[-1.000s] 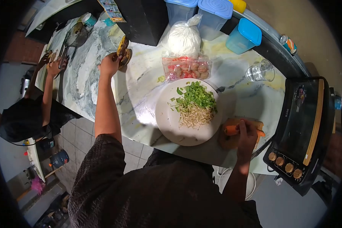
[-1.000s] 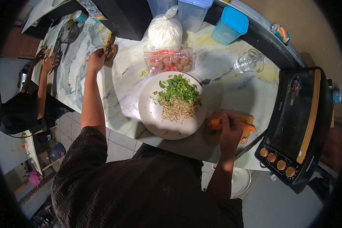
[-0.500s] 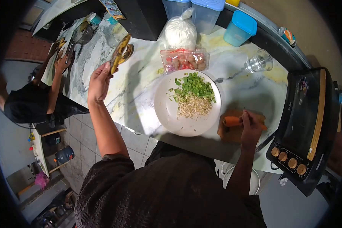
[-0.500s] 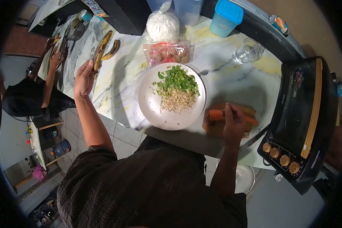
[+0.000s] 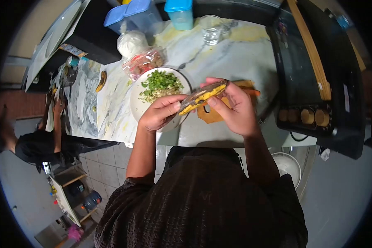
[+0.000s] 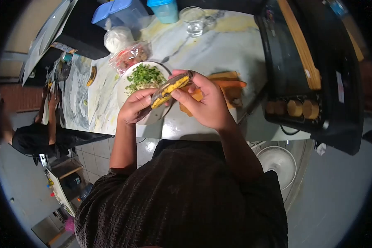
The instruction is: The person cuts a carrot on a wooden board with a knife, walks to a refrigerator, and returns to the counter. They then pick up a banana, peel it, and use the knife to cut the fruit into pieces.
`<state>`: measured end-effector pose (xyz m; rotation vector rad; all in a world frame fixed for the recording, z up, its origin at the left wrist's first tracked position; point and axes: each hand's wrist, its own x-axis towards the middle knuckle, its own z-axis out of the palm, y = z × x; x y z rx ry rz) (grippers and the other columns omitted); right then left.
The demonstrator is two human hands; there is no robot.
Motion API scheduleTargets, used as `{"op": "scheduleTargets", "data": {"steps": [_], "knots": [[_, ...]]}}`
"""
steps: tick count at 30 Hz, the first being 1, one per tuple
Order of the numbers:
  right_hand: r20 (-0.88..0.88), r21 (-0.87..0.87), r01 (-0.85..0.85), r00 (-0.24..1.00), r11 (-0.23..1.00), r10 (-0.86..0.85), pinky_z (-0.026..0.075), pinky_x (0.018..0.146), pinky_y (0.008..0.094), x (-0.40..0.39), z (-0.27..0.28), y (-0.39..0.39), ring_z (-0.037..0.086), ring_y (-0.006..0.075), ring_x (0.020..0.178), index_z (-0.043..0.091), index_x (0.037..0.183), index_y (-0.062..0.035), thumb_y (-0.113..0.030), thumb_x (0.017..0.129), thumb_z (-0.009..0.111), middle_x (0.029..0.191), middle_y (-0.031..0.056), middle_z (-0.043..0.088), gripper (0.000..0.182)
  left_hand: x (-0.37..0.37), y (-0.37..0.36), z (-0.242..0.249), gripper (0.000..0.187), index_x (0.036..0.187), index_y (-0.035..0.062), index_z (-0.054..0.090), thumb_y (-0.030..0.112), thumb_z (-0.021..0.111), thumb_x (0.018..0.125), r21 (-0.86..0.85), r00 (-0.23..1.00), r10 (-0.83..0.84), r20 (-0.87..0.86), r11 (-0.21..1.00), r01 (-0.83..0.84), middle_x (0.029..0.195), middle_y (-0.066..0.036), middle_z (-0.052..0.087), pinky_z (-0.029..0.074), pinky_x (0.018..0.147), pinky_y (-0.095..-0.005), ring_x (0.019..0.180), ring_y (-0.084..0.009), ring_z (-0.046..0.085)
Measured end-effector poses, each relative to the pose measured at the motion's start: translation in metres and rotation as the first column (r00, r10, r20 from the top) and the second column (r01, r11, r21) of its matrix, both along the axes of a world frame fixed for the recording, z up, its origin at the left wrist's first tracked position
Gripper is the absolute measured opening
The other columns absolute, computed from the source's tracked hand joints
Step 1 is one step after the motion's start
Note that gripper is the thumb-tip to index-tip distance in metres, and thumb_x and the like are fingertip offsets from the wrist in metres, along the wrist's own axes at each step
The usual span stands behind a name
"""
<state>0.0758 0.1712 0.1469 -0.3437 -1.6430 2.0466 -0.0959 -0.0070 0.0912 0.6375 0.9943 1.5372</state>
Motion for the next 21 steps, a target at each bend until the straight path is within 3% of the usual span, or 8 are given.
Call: {"op": "scheduleTargets", "data": {"steps": [4, 6, 8, 11, 14, 17, 19, 21], "knots": [[-0.015, 0.242, 0.093, 0.996, 0.966, -0.093, 0.048, 0.078, 0.0222, 0.028, -0.001, 0.011, 0.062, 0.0071, 0.086, 0.064, 0.116, 0.0002, -0.008, 0.086, 0.074, 0.098, 0.0029, 0.07, 0.033, 0.028, 0.027, 0.017, 0.044, 0.133, -0.0077, 0.053, 0.021, 0.056, 0.101, -0.071, 0.989, -0.119, 0.086, 0.99, 0.125, 0.13, -0.013, 0.06, 0.039, 0.105, -0.0315, 0.121, -0.0177, 0.054], [-0.007, 0.359, 0.176, 0.982, 0.916, -0.186, 0.047, 0.076, 0.0221, 0.038, -0.002, 0.013, 0.062, 0.0059, 0.083, 0.066, 0.112, 0.0001, -0.009, 0.085, 0.076, 0.093, 0.0014, 0.07, 0.031, 0.044, 0.039, 0.022, 0.043, 0.135, -0.0039, 0.054, 0.023, 0.055, 0.101, -0.086, 0.976, -0.046, -0.213, 0.996, 0.028, 0.13, -0.01, 0.061, 0.039, 0.104, -0.0308, 0.12, -0.0173, 0.054], [0.064, 0.164, 0.267, 0.958, 0.95, -0.28, 0.046, 0.072, 0.0211, 0.042, -0.009, 0.013, 0.06, 0.0044, 0.081, 0.069, 0.105, -0.0012, -0.013, 0.084, 0.078, 0.087, -0.0006, 0.069, 0.026, 0.05, 0.045, 0.017, 0.044, 0.136, 0.0014, 0.055, 0.023, 0.061, 0.099, -0.069, 0.949, -0.063, -0.31, 0.997, 0.043, 0.127, -0.005, 0.062, 0.04, 0.102, -0.0299, 0.117, -0.0152, 0.054], [0.148, 0.191, 0.217, 0.958, 0.957, -0.247, 0.045, 0.069, 0.0202, 0.052, -0.022, 0.022, 0.059, 0.005, 0.078, 0.07, 0.107, -0.0018, -0.015, 0.085, 0.077, 0.087, -0.0002, 0.069, 0.026, 0.07, 0.063, 0.02, 0.043, 0.129, 0.0035, 0.06, 0.02, 0.073, 0.091, -0.094, 0.756, -0.023, -0.654, 0.994, -0.052, 0.114, -0.001, 0.065, 0.043, 0.094, -0.0267, 0.105, -0.0118, 0.056], [0.149, 0.253, 0.284, 0.933, 0.925, -0.327, 0.047, 0.068, 0.0231, 0.074, -0.049, 0.04, 0.061, 0.0065, 0.08, 0.069, 0.112, -0.0016, -0.019, 0.086, 0.077, 0.094, 0.0023, 0.071, 0.033, 0.072, 0.061, 0.006, 0.038, 0.124, 0.0001, 0.062, 0.021, 0.07, 0.093, -0.252, 0.821, -0.008, -0.571, 0.953, -0.167, 0.109, -0.002, 0.066, 0.045, 0.09, -0.0259, 0.1, -0.0117, 0.056], [0.398, 0.253, 0.445, 0.762, 0.859, -0.511, 0.049, 0.071, 0.027, 0.108, -0.084, 0.063, 0.064, 0.0117, 0.083, 0.068, 0.115, -0.0035, -0.021, 0.086, 0.076, 0.098, 0.0044, 0.071, 0.035, 0.06, 0.043, -0.004, 0.034, 0.119, -0.0014, 0.062, 0.021, 0.068, 0.095, -0.286, 0.877, 0.111, -0.468, 0.92, -0.269, 0.096, 0.0, 0.065, 0.046, 0.074, -0.0232, 0.083, -0.0071, 0.055], [0.425, 0.717, 0.167, 0.665, 0.677, -0.614, 0.051, 0.078, 0.0342, 0.116, -0.108, 0.072, 0.065, 0.0222, 0.089, 0.067, 0.118, -0.0068, -0.019, 0.084, 0.074, 0.101, 0.0067, 0.069, 0.036, 0.054, 0.029, -0.012, 0.03, 0.117, 0.0002, 0.063, 0.021, 0.068, 0.096, -0.303, 0.871, 0.206, -0.446, 0.881, -0.363, 0.087, 0.003, 0.063, 0.042, 0.063, -0.0207, 0.072, -0.0034, 0.052], [0.322, 0.823, 0.099, 0.729, 0.559, -0.604, 0.05, 0.083, 0.0373, 0.101, -0.123, 0.072, 0.063, 0.0262, 0.096, 0.067, 0.12, -0.0092, -0.019, 0.082, 0.075, 0.106, 0.0076, 0.066, 0.04, 0.046, 0.013, -0.023, 0.031, 0.117, -0.0002, 0.063, 0.021, 0.068, 0.096, -0.321, 0.857, 0.215, -0.468, 0.862, -0.392, 0.087, 0.002, 0.063, 0.043, 0.064, -0.0211, 0.072, -0.0041, 0.053]]}}
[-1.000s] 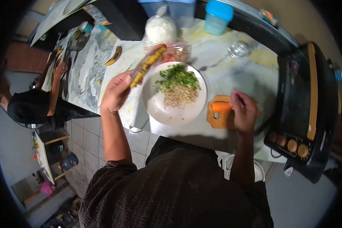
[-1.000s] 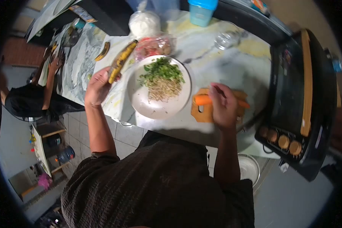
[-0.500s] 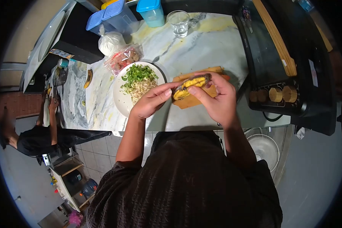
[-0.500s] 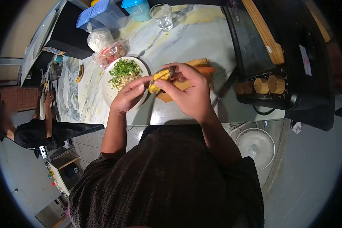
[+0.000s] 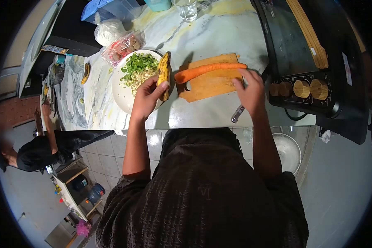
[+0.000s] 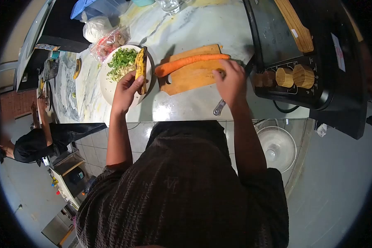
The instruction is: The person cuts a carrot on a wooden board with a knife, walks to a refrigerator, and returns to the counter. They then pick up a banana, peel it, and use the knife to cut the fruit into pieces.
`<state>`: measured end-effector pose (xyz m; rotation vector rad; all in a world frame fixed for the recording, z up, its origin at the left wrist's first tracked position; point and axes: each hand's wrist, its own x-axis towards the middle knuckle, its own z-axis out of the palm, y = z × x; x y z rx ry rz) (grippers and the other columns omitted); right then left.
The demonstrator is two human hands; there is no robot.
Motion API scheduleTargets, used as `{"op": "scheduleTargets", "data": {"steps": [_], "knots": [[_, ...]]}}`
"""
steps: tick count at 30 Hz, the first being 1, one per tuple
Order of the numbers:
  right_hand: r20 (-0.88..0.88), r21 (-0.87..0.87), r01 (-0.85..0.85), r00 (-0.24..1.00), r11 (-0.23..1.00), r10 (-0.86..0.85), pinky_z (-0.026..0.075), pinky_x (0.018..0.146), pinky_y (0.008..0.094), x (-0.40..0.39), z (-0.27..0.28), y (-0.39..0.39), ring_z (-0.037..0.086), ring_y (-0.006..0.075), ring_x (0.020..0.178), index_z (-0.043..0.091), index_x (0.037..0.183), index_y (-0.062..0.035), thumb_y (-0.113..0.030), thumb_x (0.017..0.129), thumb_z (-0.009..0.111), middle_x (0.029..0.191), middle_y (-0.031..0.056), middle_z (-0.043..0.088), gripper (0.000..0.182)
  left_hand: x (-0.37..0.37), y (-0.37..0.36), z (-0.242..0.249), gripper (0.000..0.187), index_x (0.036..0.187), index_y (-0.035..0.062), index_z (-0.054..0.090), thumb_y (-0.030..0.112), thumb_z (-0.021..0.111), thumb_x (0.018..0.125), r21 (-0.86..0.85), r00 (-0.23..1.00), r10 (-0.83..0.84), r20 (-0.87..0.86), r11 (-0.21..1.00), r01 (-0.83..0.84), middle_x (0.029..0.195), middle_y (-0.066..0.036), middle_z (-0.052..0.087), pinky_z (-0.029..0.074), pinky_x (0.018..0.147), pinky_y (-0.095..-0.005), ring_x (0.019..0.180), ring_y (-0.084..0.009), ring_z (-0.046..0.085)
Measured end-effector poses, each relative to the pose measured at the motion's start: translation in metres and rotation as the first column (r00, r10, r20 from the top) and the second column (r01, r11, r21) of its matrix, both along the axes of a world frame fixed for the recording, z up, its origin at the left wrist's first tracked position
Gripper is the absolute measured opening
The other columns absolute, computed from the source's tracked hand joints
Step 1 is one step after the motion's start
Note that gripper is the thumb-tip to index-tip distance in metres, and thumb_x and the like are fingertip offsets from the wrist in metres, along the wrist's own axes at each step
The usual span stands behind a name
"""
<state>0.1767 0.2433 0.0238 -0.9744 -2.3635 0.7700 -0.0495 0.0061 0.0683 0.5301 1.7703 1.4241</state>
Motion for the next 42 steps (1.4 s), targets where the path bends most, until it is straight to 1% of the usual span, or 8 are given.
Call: {"op": "scheduleTargets", "data": {"steps": [5, 13, 19, 22, 24, 28, 33, 42], "knots": [[0.144, 0.227, -0.332, 0.941, 0.915, 0.306, 0.034, 0.105, 0.0411, -0.058, 0.012, -0.015, 0.047, 0.0256, 0.122, 0.064, 0.126, -0.0169, -0.019, 0.082, 0.073, 0.125, 0.0052, 0.058, 0.045, -0.021, -0.035, 0.004, 0.034, 0.119, -0.0018, 0.061, 0.021, 0.069, 0.095, 0.026, 0.986, 0.148, -0.078, 0.989, -0.147, 0.095, -0.003, 0.068, 0.046, 0.072, -0.0233, 0.083, -0.0086, 0.06], [0.245, 0.231, -0.566, 0.821, 0.791, 0.516, 0.034, 0.101, 0.039, -0.093, -0.002, -0.007, 0.05, 0.021, 0.115, 0.069, 0.115, -0.0206, -0.021, 0.082, 0.072, 0.115, -0.0035, 0.061, 0.033, -0.059, -0.107, 0.009, 0.028, 0.113, 0.002, 0.064, 0.026, 0.063, 0.098, 0.104, 0.896, 0.406, -0.182, 0.914, -0.393, 0.097, -0.005, 0.069, 0.045, 0.079, -0.0263, 0.087, -0.0104, 0.06], [0.063, 0.273, -0.646, 0.752, 0.713, 0.656, 0.034, 0.097, 0.0376, -0.175, 0.021, -0.067, 0.052, 0.0205, 0.112, 0.071, 0.11, -0.0224, -0.021, 0.08, 0.073, 0.109, -0.0056, 0.062, 0.03, -0.074, -0.145, 0.018, 0.028, 0.114, 0.0016, 0.063, 0.025, 0.062, 0.099, 0.087, 0.846, 0.5, -0.185, 0.866, -0.492, 0.097, -0.005, 0.07, 0.045, 0.082, -0.0268, 0.089, -0.0101, 0.06], [0.036, 0.318, -0.726, 0.652, 0.609, 0.758, 0.032, 0.102, 0.0389, -0.229, 0.022, -0.1, 0.051, 0.0213, 0.114, 0.071, 0.111, -0.0224, -0.019, 0.08, 0.074, 0.112, -0.0023, 0.061, 0.031, -0.079, -0.154, 0.021, 0.028, 0.114, 0.0018, 0.064, 0.025, 0.062, 0.099, 0.109, 0.837, 0.509, -0.2, 0.86, -0.498, 0.097, -0.005, 0.07, 0.045, 0.081, -0.0266, 0.089, -0.0101, 0.06], [0.111, 0.257, -0.889, 0.417, 0.38, 0.902, 0.031, 0.104, 0.0393, -0.269, 0.018, -0.123, 0.049, 0.0224, 0.117, 0.072, 0.109, -0.0224, -0.017, 0.079, 0.075, 0.113, -0.0014, 0.059, 0.031, -0.081, -0.162, 0.022, 0.028, 0.114, 0.0022, 0.064, 0.025, 0.062, 0.099, 0.084, 0.831, 0.519, -0.202, 0.854, -0.513, 0.098, -0.006, 0.07, 0.045, 0.081, -0.0265, 0.089, -0.0105, 0.06], [0.191, 0.138, -0.944, 0.324, 0.301, 0.927, 0.03, 0.106, 0.0409, -0.299, 0.01, -0.143, 0.047, 0.0226, 0.119, 0.074, 0.106, -0.0217, -0.015, 0.075, 0.077, 0.114, -0.0014, 0.058, 0.031, -0.085, -0.169, 0.016, 0.03, 0.116, 0.0025, 0.064, 0.026, 0.063, 0.098, 0.074, 0.862, 0.479, -0.166, 0.878, -0.474, 0.099, -0.006, 0.069, 0.045, 0.08, -0.0263, 0.09, -0.0109, 0.06], [0.339, 0.158, -0.932, 0.361, 0.325, 0.869, 0.027, 0.108, 0.0448, -0.304, 0.004, -0.146, 0.045, 0.0225, 0.122, 0.073, 0.11, -0.0211, -0.017, 0.078, 0.076, 0.117, -0.001, 0.058, 0.032, -0.084, -0.158, 0.017, 0.036, 0.123, -0.0009, 0.061, 0.026, 0.06, 0.099, 0.029, 0.905, 0.407, -0.122, 0.913, -0.406, 0.104, -0.008, 0.069, 0.045, 0.088, -0.0287, 0.097, -0.0136, 0.061], [-0.186, 0.331, -0.449, 0.831, 0.83, 0.524, 0.04, 0.092, 0.0407, -0.181, 0.025, -0.09, 0.059, 0.0237, 0.1, 0.071, 0.103, -0.0121, -0.017, 0.081, 0.074, 0.101, 0.0021, 0.065, 0.023, -0.081, -0.098, 0.018, 0.039, 0.129, -0.001, 0.055, 0.027, 0.051, 0.103, 0.243, 0.978, 0.055, 0.201, 0.964, -0.105, 0.106, -0.007, 0.067, 0.046, 0.092, -0.0297, 0.1, -0.0158, 0.061]]}}
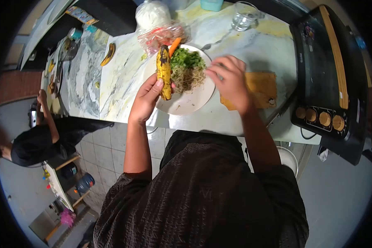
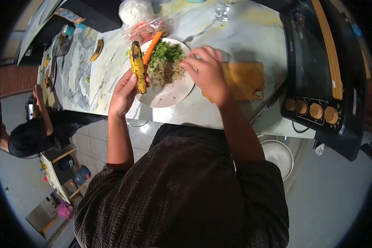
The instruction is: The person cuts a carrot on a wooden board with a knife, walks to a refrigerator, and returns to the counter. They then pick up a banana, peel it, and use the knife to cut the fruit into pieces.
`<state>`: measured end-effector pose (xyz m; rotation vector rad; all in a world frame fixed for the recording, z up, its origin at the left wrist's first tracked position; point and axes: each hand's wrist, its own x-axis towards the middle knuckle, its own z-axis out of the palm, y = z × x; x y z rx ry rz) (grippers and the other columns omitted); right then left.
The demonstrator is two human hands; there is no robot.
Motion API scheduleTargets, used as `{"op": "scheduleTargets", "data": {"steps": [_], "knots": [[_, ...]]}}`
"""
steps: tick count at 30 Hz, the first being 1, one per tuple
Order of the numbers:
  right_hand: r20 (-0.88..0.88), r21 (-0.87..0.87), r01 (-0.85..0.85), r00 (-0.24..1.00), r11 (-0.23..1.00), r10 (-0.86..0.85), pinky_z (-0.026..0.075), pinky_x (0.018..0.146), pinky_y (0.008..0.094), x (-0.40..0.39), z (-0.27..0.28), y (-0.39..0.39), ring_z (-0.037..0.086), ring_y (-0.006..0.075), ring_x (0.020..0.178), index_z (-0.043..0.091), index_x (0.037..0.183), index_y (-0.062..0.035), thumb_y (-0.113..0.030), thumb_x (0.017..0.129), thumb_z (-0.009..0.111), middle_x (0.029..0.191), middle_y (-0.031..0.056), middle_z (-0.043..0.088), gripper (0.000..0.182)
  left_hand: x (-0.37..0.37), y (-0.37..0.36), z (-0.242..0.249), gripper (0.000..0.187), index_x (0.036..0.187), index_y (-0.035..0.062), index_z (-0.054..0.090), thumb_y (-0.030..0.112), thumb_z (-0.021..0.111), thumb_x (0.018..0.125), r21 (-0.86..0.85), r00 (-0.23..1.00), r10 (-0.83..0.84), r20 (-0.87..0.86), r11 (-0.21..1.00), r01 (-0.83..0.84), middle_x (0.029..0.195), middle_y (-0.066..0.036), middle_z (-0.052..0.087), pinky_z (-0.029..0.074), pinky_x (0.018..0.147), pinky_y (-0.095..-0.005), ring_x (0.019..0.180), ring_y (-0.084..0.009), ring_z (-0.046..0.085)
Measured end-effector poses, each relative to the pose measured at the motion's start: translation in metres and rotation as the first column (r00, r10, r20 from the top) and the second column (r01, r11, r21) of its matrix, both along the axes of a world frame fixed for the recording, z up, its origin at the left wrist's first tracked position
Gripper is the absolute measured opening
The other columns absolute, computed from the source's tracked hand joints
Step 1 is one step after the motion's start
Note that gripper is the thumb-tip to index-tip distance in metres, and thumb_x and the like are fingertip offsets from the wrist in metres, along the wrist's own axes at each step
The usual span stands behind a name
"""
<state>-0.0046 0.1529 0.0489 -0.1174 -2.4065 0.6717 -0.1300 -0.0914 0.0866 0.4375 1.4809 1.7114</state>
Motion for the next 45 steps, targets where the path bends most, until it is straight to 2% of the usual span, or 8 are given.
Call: {"op": "scheduleTargets", "data": {"steps": [3, 7, 13, 23, 27, 32, 35, 45], "knots": [[-0.099, -0.045, 0.301, 0.948, 0.953, -0.304, 0.048, 0.074, 0.039, 0.071, -0.012, 0.029, 0.062, 0.0278, 0.085, 0.071, 0.098, -0.0083, -0.012, 0.084, 0.071, 0.091, 0.0072, 0.065, 0.014, 0.006, 0.029, 0.001, 0.04, 0.132, -0.0009, 0.053, 0.027, 0.05, 0.103, 0.066, 0.989, -0.134, 0.061, 0.989, 0.13, 0.109, -0.008, 0.066, 0.045, 0.093, -0.0285, 0.103, -0.0153, 0.059], [0.193, -0.177, 0.753, 0.658, 0.634, -0.728, 0.048, 0.065, 0.0318, 0.173, -0.018, 0.03, 0.06, 0.0193, 0.072, 0.068, 0.102, -0.0049, -0.015, 0.087, 0.072, 0.085, 0.0075, 0.064, 0.018, 0.02, 0.069, 0.005, 0.04, 0.131, -0.0007, 0.053, 0.028, 0.05, 0.104, 0.119, 0.943, -0.331, 0.039, 0.938, 0.325, 0.11, -0.008, 0.065, 0.046, 0.091, -0.0293, 0.102, -0.0149, 0.06], [0.221, -0.548, 0.648, 0.722, 0.529, -0.655, 0.044, 0.06, 0.0267, 0.204, -0.017, 0.001, 0.054, 0.0114, 0.066, 0.068, 0.099, -0.0034, -0.013, 0.087, 0.072, 0.077, 0.0019, 0.062, 0.016, 0.047, 0.117, 0.003, 0.043, 0.133, -0.0019, 0.049, 0.03, 0.046, 0.104, 0.301, 0.787, -0.542, 0.294, 0.834, 0.462, 0.12, -0.019, 0.062, 0.048, 0.101, -0.0413, 0.111, -0.0255, 0.062], [-0.062, -0.441, 0.437, 0.857, 0.784, -0.512, 0.045, 0.06, 0.0267, 0.177, 0.038, 0.002, 0.058, 0.0116, 0.065, 0.07, 0.097, -0.0056, -0.01, 0.084, 0.074, 0.078, 0.0044, 0.065, 0.014, 0.076, 0.152, 0.005, 0.04, 0.127, -0.0004, 0.053, 0.032, 0.043, 0.105, 0.414, 0.546, -0.528, 0.65, 0.849, 0.329, 0.122, -0.02, 0.062, 0.051, 0.096, -0.0417, 0.103, -0.0316, 0.066], [0.247, -0.478, 0.73, 0.646, 0.489, -0.723, 0.049, 0.062, 0.0332, 0.212, 0.002, 0.024, 0.063, 0.019, 0.066, 0.066, 0.094, -0.003, -0.022, 0.086, 0.075, 0.079, 0.007, 0.066, 0.022, 0.076, 0.149, 0.002, 0.041, 0.127, -0.0004, 0.053, 0.033, 0.043, 0.105, 0.443, 0.496, -0.52, 0.695, 0.853, 0.274, 0.12, -0.019, 0.063, 0.05, 0.096, -0.0425, 0.103, -0.0327, 0.066], [0.665, -0.013, 0.95, 0.24, 0.311, -0.707, 0.052, 0.069, 0.0434, 0.221, -0.026, 0.02, 0.068, 0.031, 0.074, 0.05, 0.108, -0.0054, -0.046, 0.077, 0.081, 0.079, 0.0105, 0.067, 0.06, 0.082, 0.146, 0.005, 0.041, 0.125, 0.0013, 0.055, 0.035, 0.042, 0.105, 0.435, 0.515, -0.526, 0.677, 0.85, 0.296, 0.122, -0.019, 0.064, 0.05, 0.097, -0.0404, 0.104, -0.0306, 0.066], [0.645, 0.066, 0.945, 0.204, 0.319, -0.736, 0.053, 0.073, 0.0446, 0.22, -0.037, 0.014, 0.069, 0.0318, 0.076, 0.046, 0.112, -0.0049, -0.044, 0.075, 0.082, 0.078, 0.0125, 0.067, 0.065, 0.085, 0.145, 0.007, 0.042, 0.123, 0.0022, 0.056, 0.037, 0.041, 0.106, 0.467, 0.529, -0.563, 0.635, 0.825, 0.318, 0.123, -0.018, 0.064, 0.05, 0.097, -0.0379, 0.107, -0.028, 0.066], [0.56, -0.247, 0.857, 0.506, 0.452, -0.655, 0.052, 0.071, 0.041, 0.241, -0.019, -0.001, 0.068, 0.0324, 0.077, 0.042, 0.13, 0.0025, -0.017, 0.087, 0.068, 0.085, 0.0178, 0.067, 0.054, 0.089, 0.137, 0.008, 0.045, 0.133, -0.0031, 0.047, 0.028, 0.052, 0.102, 0.286, 0.838, -0.33, 0.436, 0.933, 0.219, 0.123, -0.017, 0.059, 0.05, 0.1, -0.0398, 0.113, -0.0237, 0.061]]}}
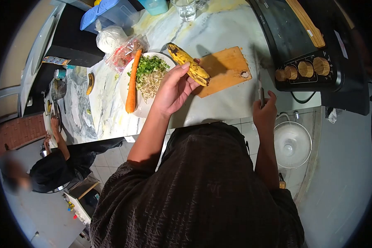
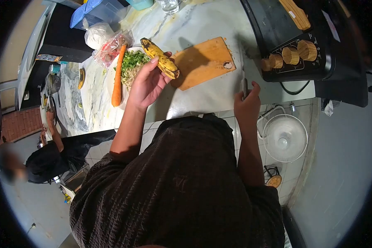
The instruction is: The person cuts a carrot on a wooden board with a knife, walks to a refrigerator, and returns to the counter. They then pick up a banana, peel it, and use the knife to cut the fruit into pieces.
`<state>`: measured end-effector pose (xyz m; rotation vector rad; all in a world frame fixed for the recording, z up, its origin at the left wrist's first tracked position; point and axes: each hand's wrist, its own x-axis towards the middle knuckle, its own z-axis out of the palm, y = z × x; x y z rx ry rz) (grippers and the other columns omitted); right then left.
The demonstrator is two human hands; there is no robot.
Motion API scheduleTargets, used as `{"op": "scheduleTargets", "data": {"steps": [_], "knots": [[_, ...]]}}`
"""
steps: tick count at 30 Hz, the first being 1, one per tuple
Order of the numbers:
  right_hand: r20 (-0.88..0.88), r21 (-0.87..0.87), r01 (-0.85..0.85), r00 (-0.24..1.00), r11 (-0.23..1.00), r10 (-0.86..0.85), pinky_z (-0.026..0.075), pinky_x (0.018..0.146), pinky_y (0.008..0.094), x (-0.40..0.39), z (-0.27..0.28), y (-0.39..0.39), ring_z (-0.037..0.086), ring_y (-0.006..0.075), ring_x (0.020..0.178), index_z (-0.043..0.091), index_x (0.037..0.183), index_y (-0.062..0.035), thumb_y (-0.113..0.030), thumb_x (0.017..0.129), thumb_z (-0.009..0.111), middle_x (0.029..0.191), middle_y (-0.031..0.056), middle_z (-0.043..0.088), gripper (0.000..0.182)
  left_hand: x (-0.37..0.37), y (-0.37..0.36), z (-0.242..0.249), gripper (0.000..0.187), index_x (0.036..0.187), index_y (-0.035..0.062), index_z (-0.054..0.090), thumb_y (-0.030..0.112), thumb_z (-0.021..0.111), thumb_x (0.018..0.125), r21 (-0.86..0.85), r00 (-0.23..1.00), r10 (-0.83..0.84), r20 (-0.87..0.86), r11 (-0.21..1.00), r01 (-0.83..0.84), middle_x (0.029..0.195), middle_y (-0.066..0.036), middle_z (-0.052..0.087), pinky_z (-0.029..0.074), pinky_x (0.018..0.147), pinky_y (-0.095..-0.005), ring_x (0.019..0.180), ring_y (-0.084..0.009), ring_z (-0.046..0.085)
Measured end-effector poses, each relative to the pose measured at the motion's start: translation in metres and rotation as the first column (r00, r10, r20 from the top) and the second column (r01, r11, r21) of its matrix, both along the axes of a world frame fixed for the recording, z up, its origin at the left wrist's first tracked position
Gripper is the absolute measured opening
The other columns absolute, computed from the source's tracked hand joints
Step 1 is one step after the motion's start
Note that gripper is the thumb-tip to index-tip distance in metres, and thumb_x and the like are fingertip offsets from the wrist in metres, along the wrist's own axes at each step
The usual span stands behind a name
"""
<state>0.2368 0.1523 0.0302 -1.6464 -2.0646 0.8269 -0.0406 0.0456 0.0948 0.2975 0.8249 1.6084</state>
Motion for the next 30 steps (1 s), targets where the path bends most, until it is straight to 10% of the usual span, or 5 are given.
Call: {"op": "scheduleTargets", "data": {"steps": [6, 8, 9, 19, 30], "knots": [[-0.23, -0.085, 0.094, 0.967, 0.992, -0.112, 0.048, 0.063, 0.0378, -0.023, 0.036, -0.009, 0.061, 0.0222, 0.063, 0.046, 0.131, 0.0093, -0.023, 0.092, 0.067, 0.077, 0.0118, 0.065, 0.055, 0.006, 0.0, 0.0, 0.046, 0.135, -0.0004, 0.045, 0.027, 0.058, 0.1, -0.079, 0.959, 0.127, -0.255, 0.985, -0.151, 0.114, -0.012, 0.062, 0.05, 0.095, -0.0359, 0.106, -0.0201, 0.062], [-0.405, -0.082, -0.032, 0.914, 0.996, -0.004, 0.045, 0.059, 0.0316, -0.036, 0.028, -0.006, 0.056, 0.0144, 0.062, 0.062, 0.107, 0.0066, -0.031, 0.091, 0.071, 0.074, 0.0063, 0.063, 0.042, 0.012, 0.003, 0.0, 0.042, 0.133, 0.003, 0.046, 0.021, 0.061, 0.098, -0.066, 0.945, 0.166, -0.283, 0.979, -0.192, 0.107, -0.01, 0.065, 0.051, 0.09, -0.0325, 0.1, -0.0177, 0.064], [-0.381, -0.378, -0.007, 0.913, 0.926, -0.149, 0.04, 0.052, 0.0269, -0.04, 0.029, -0.003, 0.052, 0.0095, 0.057, 0.066, 0.087, 0.0008, -0.034, 0.088, 0.074, 0.071, 0.002, 0.061, 0.036, 0.014, 0.004, 0.0, 0.039, 0.13, 0.0063, 0.048, 0.015, 0.065, 0.096, -0.054, 0.927, 0.204, -0.314, 0.971, -0.232, 0.101, -0.009, 0.068, 0.051, 0.086, -0.0291, 0.093, -0.0153, 0.066], [-0.702, -0.623, -0.367, 0.652, 0.69, -0.287, 0.026, 0.039, 0.0205, -0.099, 0.085, -0.017, 0.037, 0.0007, 0.044, 0.065, 0.095, -0.0021, -0.024, 0.085, 0.079, 0.062, -0.0055, 0.05, 0.027, 0.023, 0.003, 0.003, 0.045, 0.13, 0.006, 0.043, 0.003, 0.067, 0.092, 0.011, 0.904, 0.158, -0.397, 0.986, -0.167, 0.109, -0.011, 0.069, 0.05, 0.089, -0.0286, 0.099, -0.0142, 0.066], [-0.682, -0.659, -0.341, 0.648, 0.671, -0.34, 0.023, 0.038, 0.0212, -0.111, 0.068, -0.011, 0.031, 0.0001, 0.043, 0.066, 0.1, 0.0005, -0.019, 0.084, 0.079, 0.06, -0.0083, 0.043, 0.028, 0.006, -0.014, -0.019, 0.059, 0.14, -0.0006, 0.04, 0.004, 0.071, 0.09, -0.125, 0.793, 0.174, -0.584, 0.946, -0.3, 0.115, -0.012, 0.065, 0.05, 0.09, -0.0277, 0.102, -0.0139, 0.063]]}}
